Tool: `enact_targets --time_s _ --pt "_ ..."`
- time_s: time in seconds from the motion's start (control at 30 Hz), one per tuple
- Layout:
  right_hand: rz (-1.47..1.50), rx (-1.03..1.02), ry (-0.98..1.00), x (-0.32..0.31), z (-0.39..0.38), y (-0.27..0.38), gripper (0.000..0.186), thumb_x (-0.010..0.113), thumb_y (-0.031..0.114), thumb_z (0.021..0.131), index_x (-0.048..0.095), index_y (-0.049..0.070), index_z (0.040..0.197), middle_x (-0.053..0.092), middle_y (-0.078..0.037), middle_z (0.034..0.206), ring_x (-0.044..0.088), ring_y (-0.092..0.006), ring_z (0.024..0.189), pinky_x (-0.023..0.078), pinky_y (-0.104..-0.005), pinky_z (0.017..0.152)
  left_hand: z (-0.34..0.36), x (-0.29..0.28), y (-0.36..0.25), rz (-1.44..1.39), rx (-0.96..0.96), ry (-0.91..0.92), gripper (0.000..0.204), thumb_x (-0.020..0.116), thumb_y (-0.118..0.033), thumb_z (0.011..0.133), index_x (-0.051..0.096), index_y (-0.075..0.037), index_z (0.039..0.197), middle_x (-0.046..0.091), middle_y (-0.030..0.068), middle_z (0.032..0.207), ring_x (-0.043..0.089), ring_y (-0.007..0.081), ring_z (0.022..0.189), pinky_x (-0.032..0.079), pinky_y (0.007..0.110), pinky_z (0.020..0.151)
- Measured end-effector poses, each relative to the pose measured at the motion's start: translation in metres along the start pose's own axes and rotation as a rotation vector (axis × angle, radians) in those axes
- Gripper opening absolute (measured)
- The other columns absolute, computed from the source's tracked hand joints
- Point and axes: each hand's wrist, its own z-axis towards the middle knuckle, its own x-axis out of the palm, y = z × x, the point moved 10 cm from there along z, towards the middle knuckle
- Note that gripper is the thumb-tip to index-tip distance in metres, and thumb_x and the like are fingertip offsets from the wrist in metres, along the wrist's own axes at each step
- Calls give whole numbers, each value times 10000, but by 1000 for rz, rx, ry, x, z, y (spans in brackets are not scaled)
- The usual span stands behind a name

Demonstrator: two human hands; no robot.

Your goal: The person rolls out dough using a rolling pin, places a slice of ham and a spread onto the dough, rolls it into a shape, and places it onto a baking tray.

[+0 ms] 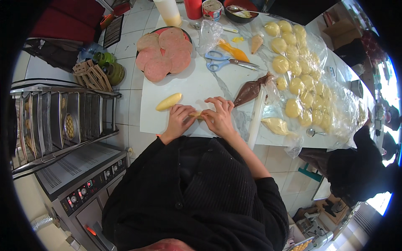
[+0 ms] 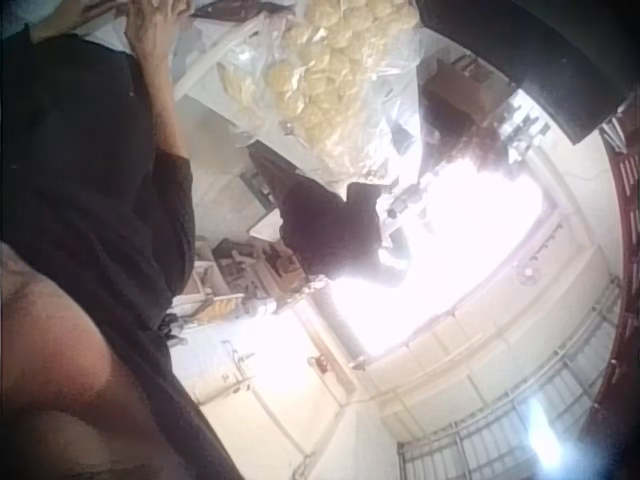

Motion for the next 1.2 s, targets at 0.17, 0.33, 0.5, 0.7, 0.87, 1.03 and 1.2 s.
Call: enact_targets --time_s 0.17,0.33,0.5,0.7,0.87,1.03,1.2 --pt "3 86 -63 -25 -6 -15 81 726 177 693 703 142 763 540 -7 1148 419 -254 1148 245 -459 935 -5 -1 6 0 -19 27 125 729 -124 719 663 -101 823 624 -3 851 520 201 842 378 346 801" --pt "-52 53 -26 -13 -17 -23 137 745 190 677 710 150 803 544 -15 1134 427 -259 1133 259 -441 933 -3 2 5 -3 -24 28 75 699 -148 761 659 -109 810 619 -7 816 523 187 844 374 332 812" --pt "-38 80 -53 -25 -15 -22 119 748 185 675 713 155 784 548 -6 1106 437 -256 1116 257 -441 931 -10 2 15 -198 -125 39 121 702 -99 756 633 -41 837 610 51 887 569 237 814 468 344 713" --pt "-31 13 -31 -16 -19 -21 129 745 198 680 716 157 799 548 -13 1104 437 -257 1110 252 -443 928 -11 5 16 -268 -150 45 166 715 -88 741 634 -40 878 607 73 917 583 249 834 489 340 713" --pt "-22 74 -58 -24 -9 -14 109 754 172 659 718 150 760 559 -13 1083 440 -258 1111 262 -429 926 -4 2 6 -201 -66 51 158 706 -80 747 644 -47 889 617 65 917 585 249 841 489 340 720" --pt "-46 1 -28 -7 -9 -13 155 756 180 661 719 151 809 547 -24 1140 431 -262 1129 253 -428 937 -4 5 4 -176 -64 83 128 697 -66 752 655 -48 871 628 52 892 589 247 837 491 343 715" --pt "6 106 -41 -33 -14 -25 114 747 187 674 720 147 777 547 -7 1139 425 -254 1137 244 -438 940 -7 -4 10 -215 -92 11 126 704 -58 745 664 -41 863 637 61 880 606 235 784 502 327 686"
